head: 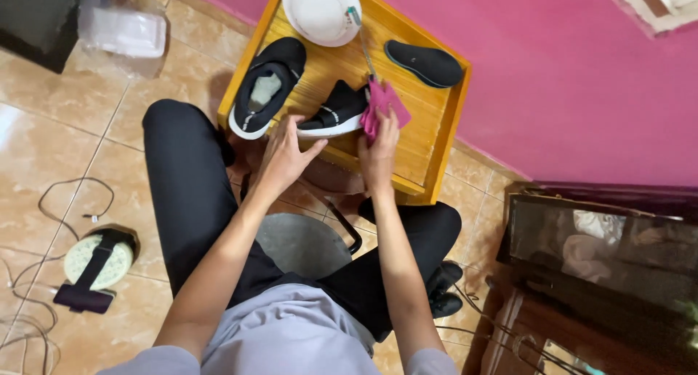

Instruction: The person sits cross-legged on a chair and wipes a black sneaker with a pink cloth. They rotate the shoe to clean different sides, including the upper, sole, and heel, while a plate, toothbrush, and insole rest on a wooden tray nearby.

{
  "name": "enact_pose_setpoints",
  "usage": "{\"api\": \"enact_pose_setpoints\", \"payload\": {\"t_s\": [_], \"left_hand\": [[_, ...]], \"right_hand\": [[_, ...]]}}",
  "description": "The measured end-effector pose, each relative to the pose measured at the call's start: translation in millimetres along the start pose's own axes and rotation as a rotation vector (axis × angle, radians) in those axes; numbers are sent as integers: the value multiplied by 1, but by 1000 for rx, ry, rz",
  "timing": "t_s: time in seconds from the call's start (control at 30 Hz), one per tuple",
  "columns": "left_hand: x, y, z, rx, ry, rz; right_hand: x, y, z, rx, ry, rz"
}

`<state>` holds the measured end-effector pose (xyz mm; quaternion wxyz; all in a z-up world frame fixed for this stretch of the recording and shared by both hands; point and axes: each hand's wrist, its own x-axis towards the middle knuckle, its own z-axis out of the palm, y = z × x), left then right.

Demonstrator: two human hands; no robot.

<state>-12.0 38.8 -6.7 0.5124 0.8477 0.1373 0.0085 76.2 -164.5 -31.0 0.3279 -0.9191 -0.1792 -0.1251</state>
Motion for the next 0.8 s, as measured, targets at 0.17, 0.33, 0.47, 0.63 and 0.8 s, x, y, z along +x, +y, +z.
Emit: {"api": "enact_pose_setpoints", "payload": {"t_s": [0.17, 0.33, 0.47, 0.63, 0.8], "left_hand": [[-3, -6, 5, -108, -31, -141], [-2, -1, 12, -195, -50, -227], [-5, 1, 18, -200, 6, -119], [-4, -3, 15, -219, -8, -66], [-8, -1, 13, -206, -33, -26]], "right_hand": [[11, 14, -2, -191, -9, -31], [-5, -2, 1, -120, 44, -114], [-36, -21, 2, 65, -18, 13], [-50, -62, -2, 78, -79, -104], [-24, 22, -10, -101, 29, -104]]}}
